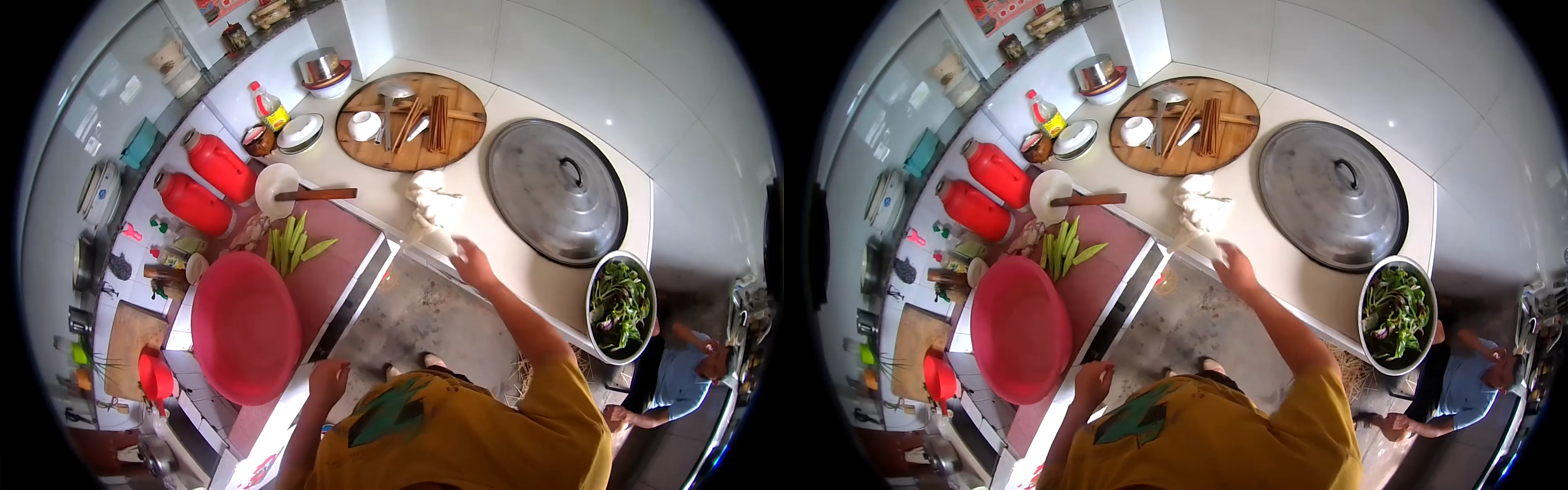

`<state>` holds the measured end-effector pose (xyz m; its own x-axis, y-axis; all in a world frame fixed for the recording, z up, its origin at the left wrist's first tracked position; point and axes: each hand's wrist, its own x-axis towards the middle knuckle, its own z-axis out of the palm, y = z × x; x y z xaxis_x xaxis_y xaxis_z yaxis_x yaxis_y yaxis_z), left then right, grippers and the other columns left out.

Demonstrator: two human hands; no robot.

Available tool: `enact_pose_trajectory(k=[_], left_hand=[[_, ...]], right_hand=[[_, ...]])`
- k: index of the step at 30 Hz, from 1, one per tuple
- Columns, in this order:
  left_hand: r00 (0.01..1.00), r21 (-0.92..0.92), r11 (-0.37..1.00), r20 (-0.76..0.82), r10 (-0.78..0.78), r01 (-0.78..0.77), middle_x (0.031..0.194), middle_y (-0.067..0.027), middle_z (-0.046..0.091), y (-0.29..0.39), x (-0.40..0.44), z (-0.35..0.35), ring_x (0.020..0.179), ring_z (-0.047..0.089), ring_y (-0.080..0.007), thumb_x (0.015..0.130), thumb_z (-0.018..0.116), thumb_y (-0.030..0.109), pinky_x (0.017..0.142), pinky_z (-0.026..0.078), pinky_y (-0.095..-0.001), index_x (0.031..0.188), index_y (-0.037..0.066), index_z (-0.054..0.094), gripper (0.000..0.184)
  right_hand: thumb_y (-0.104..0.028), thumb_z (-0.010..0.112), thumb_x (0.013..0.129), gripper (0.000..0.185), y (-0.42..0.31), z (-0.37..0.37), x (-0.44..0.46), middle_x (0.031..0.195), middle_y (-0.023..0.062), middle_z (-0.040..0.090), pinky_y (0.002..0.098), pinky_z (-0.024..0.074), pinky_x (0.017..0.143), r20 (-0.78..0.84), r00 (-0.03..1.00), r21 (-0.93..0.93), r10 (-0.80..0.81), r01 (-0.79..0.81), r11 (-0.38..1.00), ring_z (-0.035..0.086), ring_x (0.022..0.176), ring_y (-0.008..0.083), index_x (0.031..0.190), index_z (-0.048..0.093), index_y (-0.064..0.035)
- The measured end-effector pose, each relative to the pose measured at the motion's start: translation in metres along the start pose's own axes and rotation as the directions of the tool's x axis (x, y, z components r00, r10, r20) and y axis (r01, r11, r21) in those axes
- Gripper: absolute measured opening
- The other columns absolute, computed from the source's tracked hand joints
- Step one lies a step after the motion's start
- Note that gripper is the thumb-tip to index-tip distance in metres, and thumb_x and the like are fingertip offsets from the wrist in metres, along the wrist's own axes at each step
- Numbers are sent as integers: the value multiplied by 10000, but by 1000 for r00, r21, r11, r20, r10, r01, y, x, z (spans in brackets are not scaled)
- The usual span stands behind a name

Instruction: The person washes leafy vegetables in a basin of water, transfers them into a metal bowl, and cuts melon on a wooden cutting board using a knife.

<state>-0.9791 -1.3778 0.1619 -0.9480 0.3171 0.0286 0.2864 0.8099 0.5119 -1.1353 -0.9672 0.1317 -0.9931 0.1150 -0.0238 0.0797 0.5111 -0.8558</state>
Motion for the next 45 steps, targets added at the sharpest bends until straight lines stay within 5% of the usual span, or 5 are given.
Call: enact_pose_trajectory(k=[9, 29, 34, 38, 45], left_hand=[[987, -51, 986, -26, -158, 156, 842, -111, 667, 9, -22, -9, 822, 631, -304, 778, 664, 90, 730, 500, -376, 886, 83, 680, 110], [875, -457, 887, 398, 276, -72, 912, -97, 670, -1, 75, 29, 870, 644, -211, 835, 645, 127, 771, 504, -339, 992, 28, 646, 186], [624, -662, 651, 697, 352, 372, 1017, -69, 656, 54, 127, 72, 953, 621, -185, 919, 577, 303, 860, 485, -306, 1174, 6, 569, 391], [599, -656, -4, 686, 413, 754, 1163, -124, 589, 112, 139, 87, 990, 607, -242, 899, 569, 378, 859, 494, -361, 1281, 31, 485, 522], [633, -822, 390, 569, 525, 415, 1153, -133, 589, 176, 144, 50, 1053, 577, -238, 884, 580, 149, 900, 461, -347, 1259, -5, 483, 417]], right_hand=[[-418, 610, 761, 755, -13, 81, 163, 1530, 100, 217, 525, 58, 1143, 12, 1000, -605, 2, 6, 796, 139, 1420, 340, 1436, 330, -230], [-293, 613, 788, 414, 60, -76, -163, 1177, 179, 575, 492, 455, 831, -528, 717, -267, 455, -649, 712, 566, 1057, 341, 1155, 544, -114], [-147, 700, 787, 465, -17, -11, -197, 1098, 169, 588, 403, 454, 932, -407, 889, 351, 208, -58, 934, 570, 1039, 319, 1210, 530, -60], [-277, 780, 676, 620, -95, 23, -206, 1114, 157, 556, 431, 458, 856, -245, 924, -346, -293, 199, 917, 549, 998, 340, 1206, 537, -65], [-439, 698, 802, 667, -77, -41, -245, 1159, 192, 538, 428, 443, 882, -440, 869, -148, -226, 178, 973, 539, 1039, 340, 1240, 444, -5]])
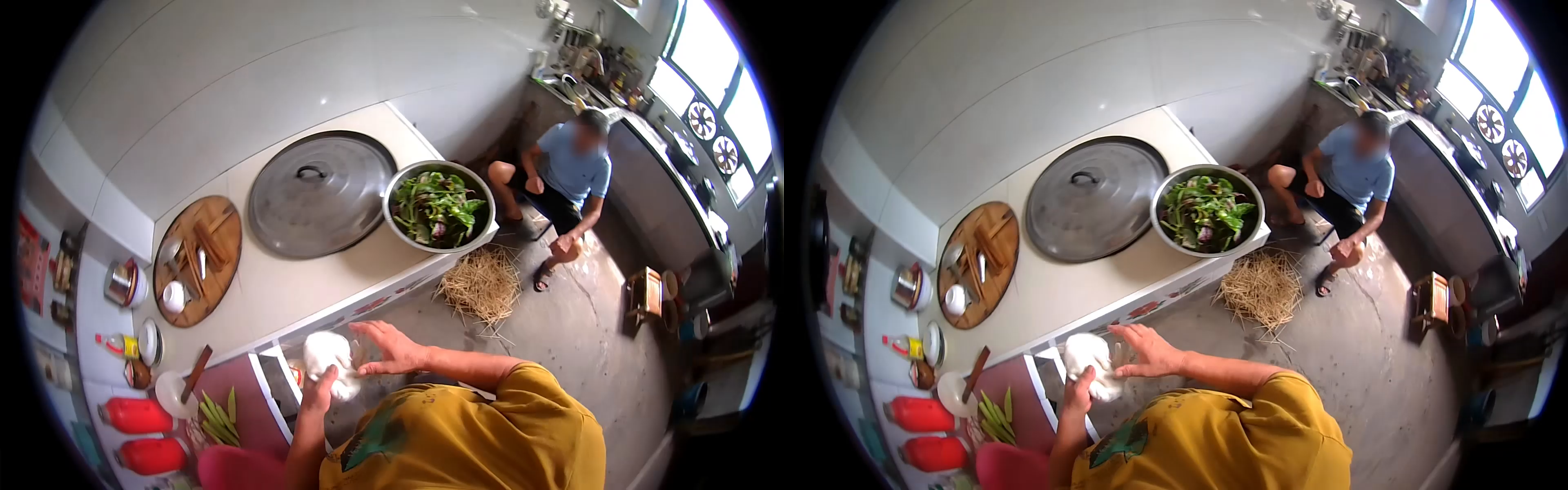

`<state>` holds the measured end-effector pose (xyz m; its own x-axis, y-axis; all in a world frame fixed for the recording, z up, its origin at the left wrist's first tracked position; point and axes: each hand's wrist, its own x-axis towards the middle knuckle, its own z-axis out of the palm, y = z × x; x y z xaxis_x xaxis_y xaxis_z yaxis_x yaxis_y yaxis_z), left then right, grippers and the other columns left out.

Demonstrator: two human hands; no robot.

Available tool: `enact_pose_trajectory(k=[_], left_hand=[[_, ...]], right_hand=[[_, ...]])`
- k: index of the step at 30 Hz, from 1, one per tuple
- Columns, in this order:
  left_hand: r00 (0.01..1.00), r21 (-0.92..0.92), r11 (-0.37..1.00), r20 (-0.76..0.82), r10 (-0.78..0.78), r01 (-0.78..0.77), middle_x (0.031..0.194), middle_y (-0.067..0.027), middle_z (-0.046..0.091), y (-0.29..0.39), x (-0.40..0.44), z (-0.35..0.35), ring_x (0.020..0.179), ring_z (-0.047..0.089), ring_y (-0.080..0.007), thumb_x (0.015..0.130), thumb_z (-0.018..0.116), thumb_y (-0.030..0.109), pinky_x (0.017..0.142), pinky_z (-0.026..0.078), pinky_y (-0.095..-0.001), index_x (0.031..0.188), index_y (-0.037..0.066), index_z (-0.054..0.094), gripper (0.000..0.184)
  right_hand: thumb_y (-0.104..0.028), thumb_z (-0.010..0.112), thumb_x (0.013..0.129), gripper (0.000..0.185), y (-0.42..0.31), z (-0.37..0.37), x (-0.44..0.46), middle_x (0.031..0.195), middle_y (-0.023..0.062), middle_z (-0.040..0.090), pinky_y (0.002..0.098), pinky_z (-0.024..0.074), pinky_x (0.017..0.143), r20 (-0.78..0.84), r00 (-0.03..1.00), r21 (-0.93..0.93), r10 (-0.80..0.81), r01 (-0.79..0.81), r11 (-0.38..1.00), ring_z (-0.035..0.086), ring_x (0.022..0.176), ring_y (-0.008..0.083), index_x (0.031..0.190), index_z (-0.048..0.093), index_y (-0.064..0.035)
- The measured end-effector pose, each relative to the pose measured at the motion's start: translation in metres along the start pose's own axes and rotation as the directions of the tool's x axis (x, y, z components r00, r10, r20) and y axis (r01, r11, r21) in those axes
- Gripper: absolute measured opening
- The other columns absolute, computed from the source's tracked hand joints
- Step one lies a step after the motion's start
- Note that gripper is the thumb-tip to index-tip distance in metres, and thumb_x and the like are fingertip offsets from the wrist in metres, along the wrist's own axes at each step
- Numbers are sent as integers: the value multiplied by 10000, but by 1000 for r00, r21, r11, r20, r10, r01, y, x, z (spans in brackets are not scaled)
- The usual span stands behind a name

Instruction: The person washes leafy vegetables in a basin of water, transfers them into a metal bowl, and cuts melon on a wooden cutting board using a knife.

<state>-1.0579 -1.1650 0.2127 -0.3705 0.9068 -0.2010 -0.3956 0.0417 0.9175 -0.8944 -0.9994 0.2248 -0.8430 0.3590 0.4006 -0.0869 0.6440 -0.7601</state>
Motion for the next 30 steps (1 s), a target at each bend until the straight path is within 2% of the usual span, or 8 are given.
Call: enact_pose_trajectory(k=[4, 8, 15, 19, 22, 24, 27, 30], left_hand=[[998, 359, 932, 46, 42, -56, 1008, -93, 644, 23, 23, 47, 897, 612, -176, 833, 658, 128, 766, 485, -295, 1126, -25, 579, 340], [976, 507, 846, -34, 213, -167, 852, -72, 668, 49, 49, 80, 762, 624, -145, 798, 688, 77, 665, 497, -282, 988, -42, 636, 230], [944, 566, 756, 170, 283, -329, 933, -99, 671, 56, 89, 98, 870, 642, -203, 751, 748, 96, 791, 498, -328, 1049, -7, 615, 342], [913, 654, 646, 200, 356, -395, 1038, -142, 644, 70, 113, 131, 941, 643, -254, 735, 760, 82, 829, 499, -346, 1117, 7, 585, 427], [888, 662, 614, 187, 420, -430, 1020, -135, 648, 74, 123, 127, 928, 647, -270, 728, 778, 114, 821, 506, -367, 1124, 29, 593, 444], [872, 782, 429, 287, 396, -452, 1015, -131, 652, 87, 125, 121, 911, 650, -282, 733, 781, 167, 799, 515, -373, 1146, 53, 592, 469], [957, 893, 359, 216, 191, -273, 959, -127, 643, 91, 120, 113, 859, 648, -294, 732, 761, 179, 739, 522, -376, 1134, 54, 582, 458], [898, 794, 446, 271, 347, -412, 944, -134, 620, 79, 123, 123, 826, 632, -278, 716, 770, 125, 746, 520, -361, 1157, 32, 543, 505]], right_hand=[[-461, 655, 825, 562, 18, -24, -9, 1004, 204, 623, 428, 487, 769, 337, 905, 317, 260, -369, 874, 614, 877, 372, 1132, 513, -12], [-413, 602, 870, 363, 43, -77, -5, 755, 183, 631, 423, 484, 688, 405, 865, -22, 296, -314, 949, 611, 747, 378, 952, 615, -60], [-294, 695, 797, 396, 84, -123, 12, 1146, 181, 589, 452, 450, 866, 224, 974, -70, 27, -12, 997, 557, 1022, 386, 1096, 616, -48], [-218, 737, 773, 532, 71, -119, 32, 1226, 201, 561, 422, 430, 949, 356, 932, 426, 62, -221, 877, 543, 1131, 326, 1221, 535, -14], [-207, 707, 793, 434, 64, -131, 37, 965, 175, 665, 406, 505, 791, 514, 845, 359, 150, -370, 857, 645, 844, 328, 1158, 566, -21], [-301, 670, 825, 357, 101, -124, 31, 884, 178, 669, 413, 508, 687, 628, 751, -30, 205, -240, 970, 637, 729, 336, 1080, 626, -55], [-201, 670, 774, 207, 99, -135, 44, 850, 181, 636, 419, 501, 660, 264, 876, -367, 403, -296, 882, 628, 772, 363, 892, 634, -35], [-89, 687, 706, 251, 119, -118, 64, 935, 144, 619, 402, 482, 794, -100, 990, -252, 101, -123, 960, 599, 875, 340, 941, 633, -19]])
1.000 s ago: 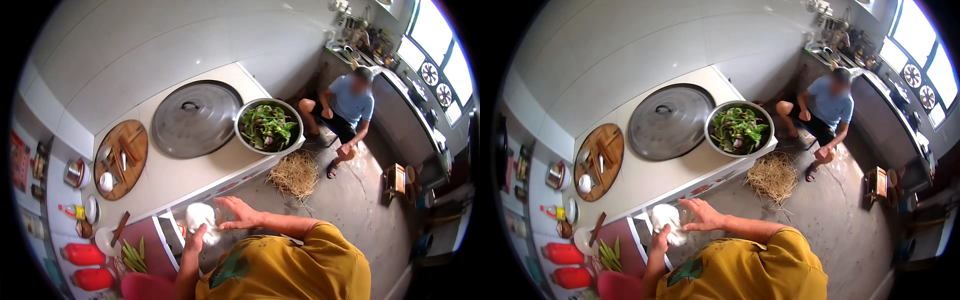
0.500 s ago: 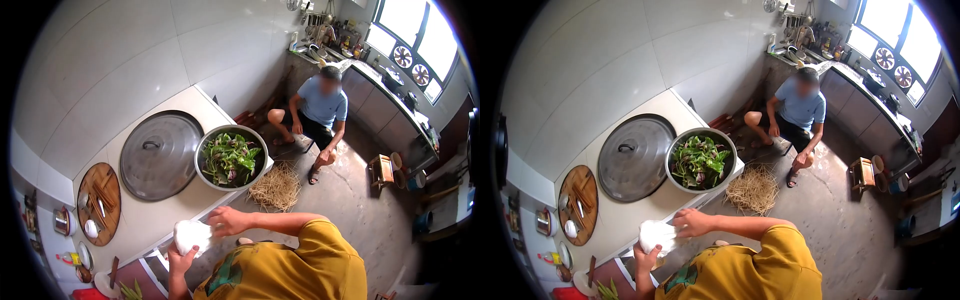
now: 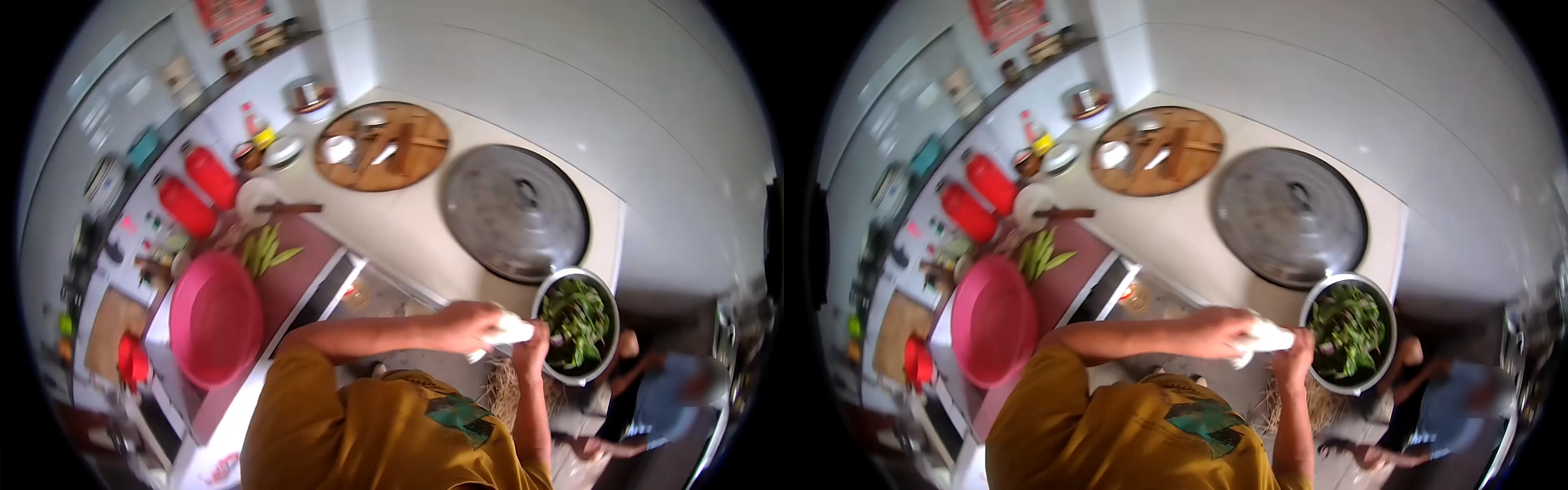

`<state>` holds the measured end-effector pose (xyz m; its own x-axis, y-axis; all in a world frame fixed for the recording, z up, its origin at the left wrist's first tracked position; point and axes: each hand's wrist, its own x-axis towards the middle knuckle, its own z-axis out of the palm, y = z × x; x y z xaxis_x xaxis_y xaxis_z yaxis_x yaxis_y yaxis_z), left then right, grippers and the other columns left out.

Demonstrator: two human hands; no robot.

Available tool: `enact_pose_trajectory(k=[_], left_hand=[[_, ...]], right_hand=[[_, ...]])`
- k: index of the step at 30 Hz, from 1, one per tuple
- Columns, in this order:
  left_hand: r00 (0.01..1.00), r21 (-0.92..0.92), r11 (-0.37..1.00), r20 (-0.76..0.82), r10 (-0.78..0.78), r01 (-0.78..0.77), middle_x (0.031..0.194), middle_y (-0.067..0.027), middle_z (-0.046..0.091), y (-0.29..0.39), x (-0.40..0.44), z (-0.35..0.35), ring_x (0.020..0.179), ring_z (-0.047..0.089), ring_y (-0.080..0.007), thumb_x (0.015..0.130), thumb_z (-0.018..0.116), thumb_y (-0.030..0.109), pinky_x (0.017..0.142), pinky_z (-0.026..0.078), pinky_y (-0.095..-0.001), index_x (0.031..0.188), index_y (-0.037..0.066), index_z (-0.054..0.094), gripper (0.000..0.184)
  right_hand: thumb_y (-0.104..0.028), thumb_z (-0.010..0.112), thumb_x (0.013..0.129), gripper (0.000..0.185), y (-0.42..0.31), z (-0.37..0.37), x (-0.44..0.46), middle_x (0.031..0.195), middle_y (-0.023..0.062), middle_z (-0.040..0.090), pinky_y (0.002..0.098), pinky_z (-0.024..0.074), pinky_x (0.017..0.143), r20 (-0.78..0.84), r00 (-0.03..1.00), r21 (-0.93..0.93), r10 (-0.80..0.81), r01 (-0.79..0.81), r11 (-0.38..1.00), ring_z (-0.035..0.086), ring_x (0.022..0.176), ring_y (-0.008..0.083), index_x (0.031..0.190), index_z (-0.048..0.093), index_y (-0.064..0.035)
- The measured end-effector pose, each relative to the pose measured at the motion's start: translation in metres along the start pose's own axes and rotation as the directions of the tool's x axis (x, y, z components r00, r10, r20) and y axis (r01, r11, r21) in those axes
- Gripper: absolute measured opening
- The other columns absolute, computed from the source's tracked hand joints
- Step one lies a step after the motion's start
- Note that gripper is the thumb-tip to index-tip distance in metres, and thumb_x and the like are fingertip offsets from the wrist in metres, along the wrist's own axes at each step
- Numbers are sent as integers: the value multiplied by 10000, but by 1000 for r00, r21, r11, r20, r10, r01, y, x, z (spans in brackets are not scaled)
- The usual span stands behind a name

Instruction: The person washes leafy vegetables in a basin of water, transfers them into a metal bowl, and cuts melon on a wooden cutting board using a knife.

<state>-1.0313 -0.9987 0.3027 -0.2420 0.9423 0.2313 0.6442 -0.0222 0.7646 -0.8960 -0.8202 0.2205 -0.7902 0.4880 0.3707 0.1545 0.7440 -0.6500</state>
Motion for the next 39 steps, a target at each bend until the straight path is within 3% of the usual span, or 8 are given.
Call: enact_pose_trajectory(k=[5, 7, 12, 20, 24, 35, 37, 39], left_hand=[[957, -496, 860, 173, 232, -119, 935, -87, 572, 15, 9, 58, 855, 607, -207, 777, 744, 127, 767, 515, -324, 1131, 13, 495, 447], [708, -638, 466, 706, 36, 613, 951, -83, 578, 10, 17, 62, 896, 604, -211, 825, 720, 174, 790, 514, -336, 1153, 4, 490, 435], [420, -647, -76, 396, 817, 758, 1281, -175, 544, -71, 17, 101, 1126, 564, -249, 982, 455, 326, 943, 454, -368, 1375, -24, 359, 534], [722, -736, 24, 668, 180, 676, 1210, -153, 590, -116, -27, 28, 1081, 590, -230, 953, 538, 295, 935, 474, -388, 1297, -6, 475, 461], [664, -827, 225, 220, -715, 516, 960, -84, 669, -183, -60, -1, 807, 662, -171, 892, 631, 252, 691, 555, -292, 1103, 37, 613, 302], [-81, -867, 414, -451, -889, 278, 694, -73, 601, -368, -172, -182, 517, 563, -127, 812, 722, 244, 408, 451, -285, 828, 39, 567, 257], [-166, -832, 466, -527, -834, 300, 687, -106, 596, -405, -191, -209, 479, 551, -161, 775, 755, 242, 383, 436, -303, 844, -21, 530, 353], [-393, -692, 393, -689, -609, 605, 701, -135, 604, -480, -214, -219, 489, 554, -191, 748, 776, 245, 401, 452, -321, 926, -100, 493, 480]], right_hand=[[-239, 618, 841, 480, -51, 4, -18, 1087, 123, 568, 347, 462, 901, 248, 926, 762, 286, -368, 533, 549, 1029, 247, 1234, 457, -16], [-232, 607, 847, 441, -83, -7, -25, 1086, 115, 571, 333, 457, 901, 462, 843, 775, 276, -535, 336, 549, 1026, 231, 1212, 472, -23], [-213, 579, 863, 347, -123, -19, -8, 1083, 95, 578, 297, 444, 899, 723, 666, 659, 181, -744, 105, 549, 1016, 191, 1156, 510, -40], [-165, 507, 893, 222, -166, -9, 28, 989, 89, 590, 294, 447, 880, 891, 421, 454, 172, -806, -381, 566, 970, 174, 1070, 550, -37], [-127, 490, 880, 154, -126, 2, 33, 895, 81, 566, 314, 454, 807, 642, 767, 592, -6, -490, 640, 563, 873, 188, 989, 535, -28], [-207, 489, 923, 277, -27, 192, 138, 1029, 125, 529, 324, 442, 876, 532, 841, 823, -96, -487, 292, 537, 950, 212, 1143, 508, -40], [-313, 531, 883, 482, -7, 239, 151, 1275, 147, 432, 408, 367, 1001, 524, 810, 232, -265, 163, 959, 451, 1164, 249, 1300, 433, -92], [-403, 531, 817, 677, 12, 279, 142, 1498, 152, 241, 558, 235, 1083, 459, 759, -509, -461, 650, 564, 272, 1357, 336, 1420, 347, -155]])
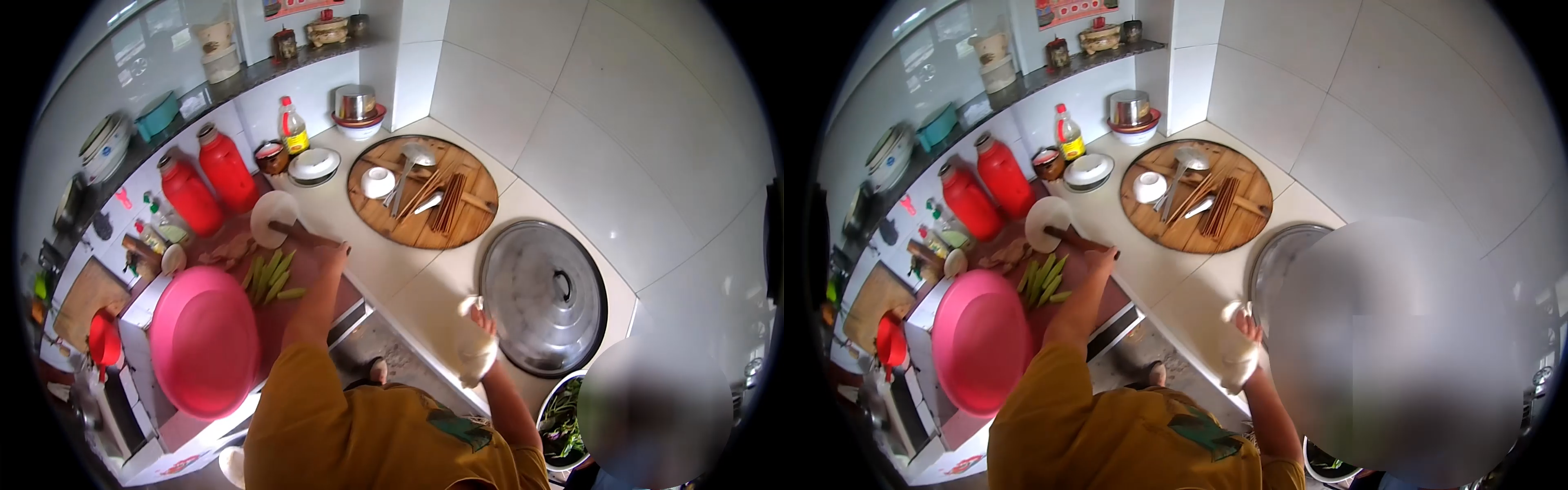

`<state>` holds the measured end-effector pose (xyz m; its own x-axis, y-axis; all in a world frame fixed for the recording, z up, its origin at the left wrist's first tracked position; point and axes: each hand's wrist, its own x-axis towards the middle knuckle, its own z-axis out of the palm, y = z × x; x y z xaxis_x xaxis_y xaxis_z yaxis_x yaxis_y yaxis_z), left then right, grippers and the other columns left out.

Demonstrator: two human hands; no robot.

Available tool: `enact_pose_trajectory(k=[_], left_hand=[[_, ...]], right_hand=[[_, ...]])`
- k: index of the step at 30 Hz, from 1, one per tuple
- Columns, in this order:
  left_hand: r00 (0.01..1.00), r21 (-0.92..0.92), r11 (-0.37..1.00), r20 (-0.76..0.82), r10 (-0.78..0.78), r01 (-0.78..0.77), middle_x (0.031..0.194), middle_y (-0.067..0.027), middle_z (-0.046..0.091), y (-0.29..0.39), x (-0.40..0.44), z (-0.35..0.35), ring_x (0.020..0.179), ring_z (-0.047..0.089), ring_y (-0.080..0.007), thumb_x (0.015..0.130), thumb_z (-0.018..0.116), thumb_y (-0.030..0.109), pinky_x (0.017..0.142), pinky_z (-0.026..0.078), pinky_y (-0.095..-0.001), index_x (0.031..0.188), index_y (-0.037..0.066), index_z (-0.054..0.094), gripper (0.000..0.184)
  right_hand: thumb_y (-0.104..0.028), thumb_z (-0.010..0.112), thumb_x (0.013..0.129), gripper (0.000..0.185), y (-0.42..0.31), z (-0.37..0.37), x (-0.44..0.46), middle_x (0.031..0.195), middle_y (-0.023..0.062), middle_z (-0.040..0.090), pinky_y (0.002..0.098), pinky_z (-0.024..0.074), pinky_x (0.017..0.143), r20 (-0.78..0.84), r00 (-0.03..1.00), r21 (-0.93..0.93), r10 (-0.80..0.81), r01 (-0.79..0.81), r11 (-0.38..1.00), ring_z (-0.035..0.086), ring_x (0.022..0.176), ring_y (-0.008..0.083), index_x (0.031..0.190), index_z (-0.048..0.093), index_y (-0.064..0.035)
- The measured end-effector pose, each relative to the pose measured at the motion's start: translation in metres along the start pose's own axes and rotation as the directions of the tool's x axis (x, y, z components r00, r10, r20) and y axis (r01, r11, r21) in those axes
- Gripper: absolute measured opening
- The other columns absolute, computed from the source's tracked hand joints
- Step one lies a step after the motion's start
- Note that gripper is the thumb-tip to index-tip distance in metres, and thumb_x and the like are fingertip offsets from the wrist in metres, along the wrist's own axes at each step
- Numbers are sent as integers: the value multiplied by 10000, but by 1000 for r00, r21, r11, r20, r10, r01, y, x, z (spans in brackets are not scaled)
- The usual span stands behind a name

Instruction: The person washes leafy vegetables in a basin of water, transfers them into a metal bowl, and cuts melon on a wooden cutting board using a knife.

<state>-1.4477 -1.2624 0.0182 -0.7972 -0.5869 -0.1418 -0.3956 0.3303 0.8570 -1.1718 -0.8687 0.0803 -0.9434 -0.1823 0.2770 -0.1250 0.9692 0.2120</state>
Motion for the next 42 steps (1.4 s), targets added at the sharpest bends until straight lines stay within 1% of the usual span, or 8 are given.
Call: enact_pose_trajectory(k=[2, 4, 7, 12, 14, 19, 31, 42], left_hand=[[990, 4, 999, -137, 46, -46, 722, -155, 608, -25, 31, 20, 496, 554, -196, 725, 784, 244, 412, 457, -331, 997, -134, 467, 564], [937, 54, 989, -315, 148, -138, 744, -173, 612, -58, 65, 43, 505, 555, -195, 706, 780, 224, 420, 458, -335, 1039, -159, 458, 601], [987, 47, 986, -30, -159, 160, 771, -145, 624, -45, 49, 9, 528, 573, -201, 713, 728, 172, 420, 457, -334, 951, -116, 530, 423], [831, 605, 570, 385, 402, -556, 685, -78, 568, 47, -47, -99, 567, 555, -192, 754, 654, 173, 473, 467, -305, 910, 12, 552, 247], [952, -605, 739, 129, -277, 296, 679, -64, 556, 62, -50, -89, 588, 560, -184, 763, 624, 151, 507, 470, -310, 889, 42, 547, 183], [975, -771, 604, 215, -53, 202, 736, -92, 583, 63, -58, -122, 600, 573, -169, 762, 555, 88, 486, 435, -311, 866, 41, 509, 123], [906, -301, 892, -361, 219, -336, 1016, -108, 544, 0, -56, -160, 883, 568, -206, 790, 474, -19, 800, 475, -294, 1336, -6, 386, 554], [800, -113, 797, 36, 599, -593, 1299, -217, 469, 138, -56, -114, 1155, 503, -348, 817, 604, 47, 962, 412, -398, 1388, -12, 360, 624]], right_hand=[[-424, 502, 839, 688, -13, 42, 2, 1528, 135, 173, 567, 194, 1099, 404, 911, 504, 80, -295, 812, 159, 1408, 349, 1453, 294, -195], [-429, 480, 859, 673, -39, 20, -6, 1534, 129, 171, 554, 156, 1117, 286, 955, -118, 85, -53, 992, 134, 1424, 338, 1462, 271, -217], [-407, 478, 861, 615, -43, 8, 0, 1531, 128, 197, 549, 134, 1122, 303, 939, 126, 161, -207, 970, 156, 1417, 350, 1435, 331, -241], [-439, 439, 887, 659, -46, 9, 2, 1555, 132, 125, 511, 21, 1149, 359, 921, -92, 154, -129, 987, 64, 1443, 320, 1480, 248, -226], [-436, 463, 874, 675, -47, 7, 8, 1544, 156, 158, 505, 9, 1149, 423, 889, 76, 173, -226, 971, 62, 1442, 331, 1475, 265, -201], [-378, 477, 874, 569, -44, 32, -5, 1525, 138, 202, 519, 85, 1145, 217, 963, 11, 160, -166, 986, 137, 1425, 338, 1412, 378, -222], [-396, 471, 870, 574, -45, 11, 5, 1542, 132, 151, 517, 52, 1148, 312, 937, 89, 157, -193, 977, 93, 1434, 334, 1412, 384, -229], [-402, 478, 864, 589, -48, -19, 15, 1545, 130, 139, 518, 40, 1147, 446, 869, 200, 213, -329, 923, 84, 1435, 335, 1417, 377, -226]])
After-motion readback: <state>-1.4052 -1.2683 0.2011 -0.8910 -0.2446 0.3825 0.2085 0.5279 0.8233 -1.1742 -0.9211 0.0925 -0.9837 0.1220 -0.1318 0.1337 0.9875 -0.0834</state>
